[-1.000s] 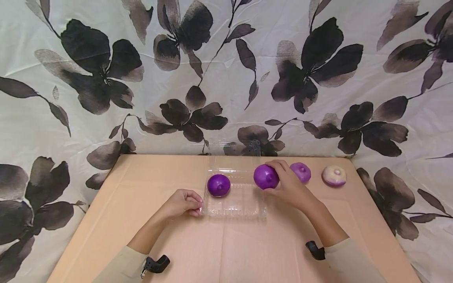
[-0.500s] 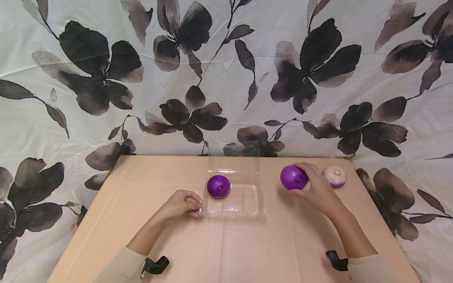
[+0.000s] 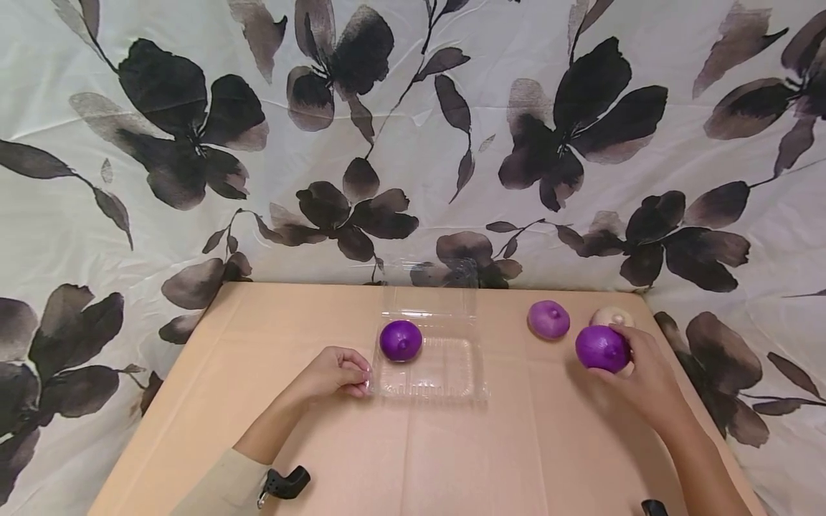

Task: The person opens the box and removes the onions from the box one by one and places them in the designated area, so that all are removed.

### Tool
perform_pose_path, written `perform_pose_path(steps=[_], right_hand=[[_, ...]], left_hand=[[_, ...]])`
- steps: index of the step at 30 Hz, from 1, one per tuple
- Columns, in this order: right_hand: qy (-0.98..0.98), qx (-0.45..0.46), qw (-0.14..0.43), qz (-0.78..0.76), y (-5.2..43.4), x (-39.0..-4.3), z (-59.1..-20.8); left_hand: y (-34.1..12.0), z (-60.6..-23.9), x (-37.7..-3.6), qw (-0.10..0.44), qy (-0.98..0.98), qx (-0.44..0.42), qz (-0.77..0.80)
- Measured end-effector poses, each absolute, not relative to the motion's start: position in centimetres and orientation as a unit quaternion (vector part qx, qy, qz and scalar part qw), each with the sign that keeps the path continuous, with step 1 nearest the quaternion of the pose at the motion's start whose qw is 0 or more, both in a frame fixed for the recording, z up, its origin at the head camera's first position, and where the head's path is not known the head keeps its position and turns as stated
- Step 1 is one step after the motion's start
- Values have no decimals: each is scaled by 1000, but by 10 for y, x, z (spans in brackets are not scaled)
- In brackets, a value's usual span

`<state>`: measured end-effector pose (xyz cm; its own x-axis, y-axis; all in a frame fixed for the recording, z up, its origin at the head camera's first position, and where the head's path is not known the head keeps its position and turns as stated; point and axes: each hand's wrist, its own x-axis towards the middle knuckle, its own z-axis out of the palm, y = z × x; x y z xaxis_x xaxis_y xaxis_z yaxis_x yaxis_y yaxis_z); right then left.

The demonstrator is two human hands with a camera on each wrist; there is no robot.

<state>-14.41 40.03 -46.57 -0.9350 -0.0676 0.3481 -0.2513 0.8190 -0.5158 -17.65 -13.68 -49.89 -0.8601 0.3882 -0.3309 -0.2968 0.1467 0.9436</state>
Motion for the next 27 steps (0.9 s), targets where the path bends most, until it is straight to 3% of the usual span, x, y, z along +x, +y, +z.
perform_pose_path(steps=[11,27], right_hand=[[-964,8,121,235,453,-126,-485],[-967,-25,51,248,464,-127,-512]], left_hand=[[-137,-500,-176,265,711,35,650],[-136,-497,-177,260,722,34,640]])
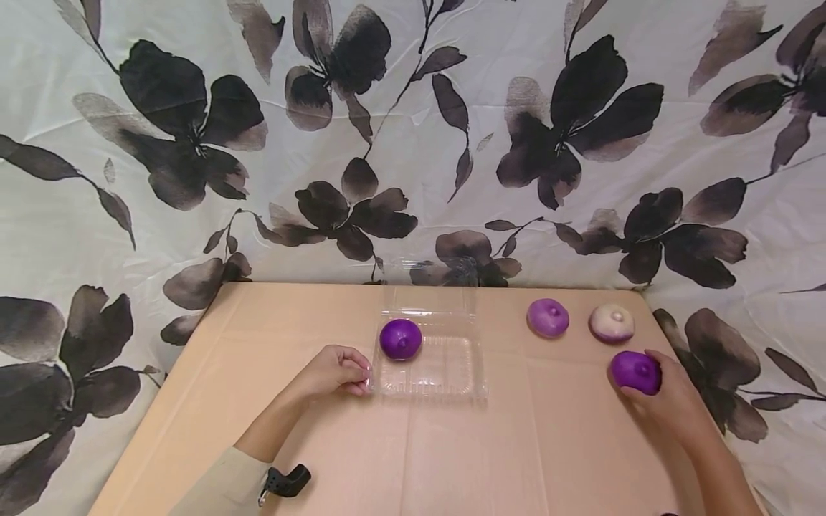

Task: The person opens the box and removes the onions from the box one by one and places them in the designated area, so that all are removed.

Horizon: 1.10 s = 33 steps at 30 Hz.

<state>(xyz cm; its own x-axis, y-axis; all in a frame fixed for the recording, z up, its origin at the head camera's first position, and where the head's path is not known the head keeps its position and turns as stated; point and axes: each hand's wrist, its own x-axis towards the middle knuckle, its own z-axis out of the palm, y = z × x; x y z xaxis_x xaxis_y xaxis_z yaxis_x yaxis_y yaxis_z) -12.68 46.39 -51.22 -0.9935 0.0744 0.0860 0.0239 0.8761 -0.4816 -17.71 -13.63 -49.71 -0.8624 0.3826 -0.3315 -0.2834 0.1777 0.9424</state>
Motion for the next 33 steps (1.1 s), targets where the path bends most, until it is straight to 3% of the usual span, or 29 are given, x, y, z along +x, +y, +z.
perform_pose_path(steps=[12,33], right_hand=[[-960,-49,7,277,464,-127,-516],[-950,-57,8,306,464,-126,-511]], left_hand=[[-137,-501,-177,258,714,35,650],[-134,-501,-178,259,709,33,655]])
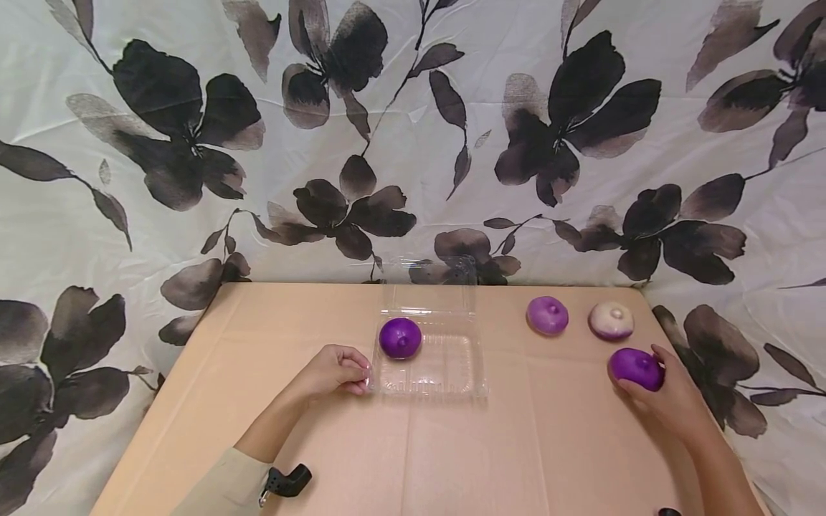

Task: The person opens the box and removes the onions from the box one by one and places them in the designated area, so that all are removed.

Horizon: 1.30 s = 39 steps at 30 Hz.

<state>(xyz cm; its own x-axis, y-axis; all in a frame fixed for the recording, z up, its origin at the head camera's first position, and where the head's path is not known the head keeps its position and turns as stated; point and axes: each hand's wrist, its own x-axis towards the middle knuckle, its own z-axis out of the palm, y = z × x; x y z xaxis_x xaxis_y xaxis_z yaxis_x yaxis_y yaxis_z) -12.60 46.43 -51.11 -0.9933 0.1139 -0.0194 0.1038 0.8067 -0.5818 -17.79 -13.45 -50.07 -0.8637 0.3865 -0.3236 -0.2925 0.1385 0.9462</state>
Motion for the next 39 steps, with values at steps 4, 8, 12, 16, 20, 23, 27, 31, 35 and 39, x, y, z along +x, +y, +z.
perform_pose_path(steps=[4,8,12,16,20,23,27,31,35,39], right_hand=[[-950,-50,18,308,460,-125,-499],[-953,-40,44,298,455,-124,-485],[-953,-17,74,292,441,-126,-470],[-950,5,87,299,418,-129,-452],[-945,42,109,306,392,-134,-440],[-937,83,136,311,373,-141,-436],[-930,124,131,319,345,-155,-433],[-929,154,104,321,317,-169,-431],[-927,197,101,302,291,-186,-430],[-924,241,88,285,268,-202,-432]], left_hand=[[-135,-501,-178,259,708,34,656],[-135,-500,-177,259,707,34,657],[-136,-500,-178,258,707,29,658],[-136,-500,-177,258,710,27,655],[-136,-499,-177,259,712,30,652],[-136,-499,-177,260,711,31,653],[-136,-498,-178,257,712,32,653],[-136,-499,-177,259,715,28,649],[-136,-499,-177,259,717,27,647],[-135,-499,-179,261,715,29,648]])
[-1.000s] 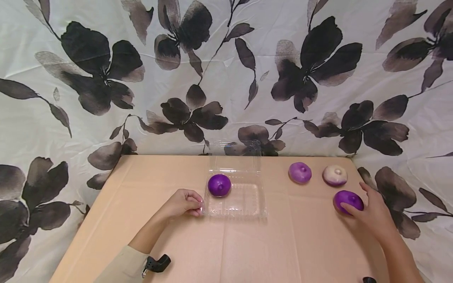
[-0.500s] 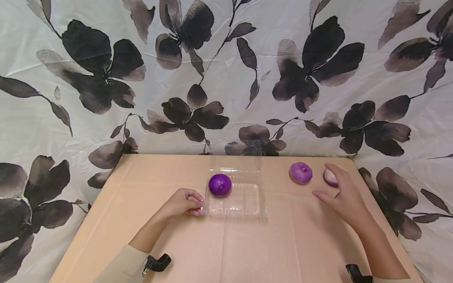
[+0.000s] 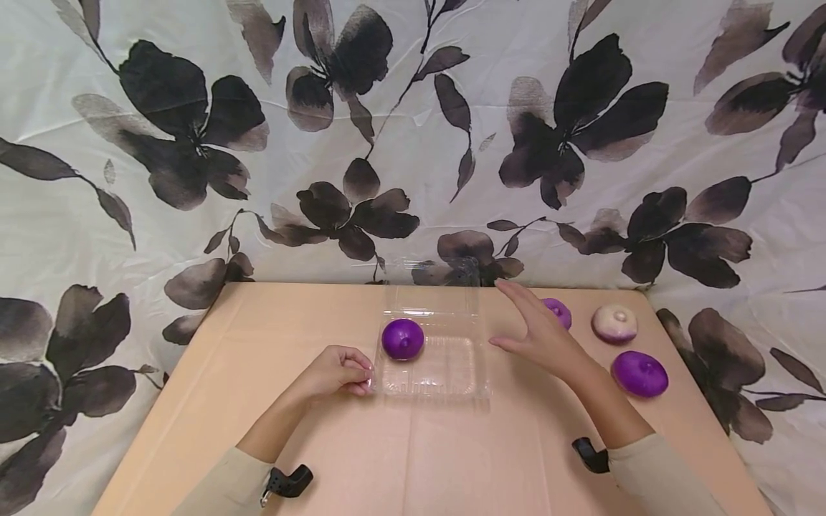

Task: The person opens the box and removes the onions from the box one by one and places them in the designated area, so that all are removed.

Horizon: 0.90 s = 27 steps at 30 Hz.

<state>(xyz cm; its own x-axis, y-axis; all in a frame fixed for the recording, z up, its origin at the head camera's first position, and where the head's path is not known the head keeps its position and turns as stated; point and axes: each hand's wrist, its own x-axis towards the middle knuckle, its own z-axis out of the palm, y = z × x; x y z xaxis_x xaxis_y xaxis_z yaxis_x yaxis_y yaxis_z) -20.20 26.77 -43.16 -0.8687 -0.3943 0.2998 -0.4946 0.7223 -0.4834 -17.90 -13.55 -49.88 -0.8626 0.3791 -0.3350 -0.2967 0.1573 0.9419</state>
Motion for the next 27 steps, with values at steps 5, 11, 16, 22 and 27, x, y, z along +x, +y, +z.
perform_pose_path(steps=[5,11,16,22,27], right_hand=[[-919,281,32,274,235,-219,-433],[-908,324,-25,264,201,-232,-442],[-897,365,-45,244,180,-236,-454],[-888,388,-57,239,160,-237,-462],[-888,389,-71,234,148,-237,-466]], left_hand=[[-136,-500,-179,259,711,35,653],[-136,-499,-179,261,710,32,654],[-135,-498,-178,263,708,29,654],[-134,-499,-178,262,705,30,658],[-135,-500,-179,262,704,31,659]])
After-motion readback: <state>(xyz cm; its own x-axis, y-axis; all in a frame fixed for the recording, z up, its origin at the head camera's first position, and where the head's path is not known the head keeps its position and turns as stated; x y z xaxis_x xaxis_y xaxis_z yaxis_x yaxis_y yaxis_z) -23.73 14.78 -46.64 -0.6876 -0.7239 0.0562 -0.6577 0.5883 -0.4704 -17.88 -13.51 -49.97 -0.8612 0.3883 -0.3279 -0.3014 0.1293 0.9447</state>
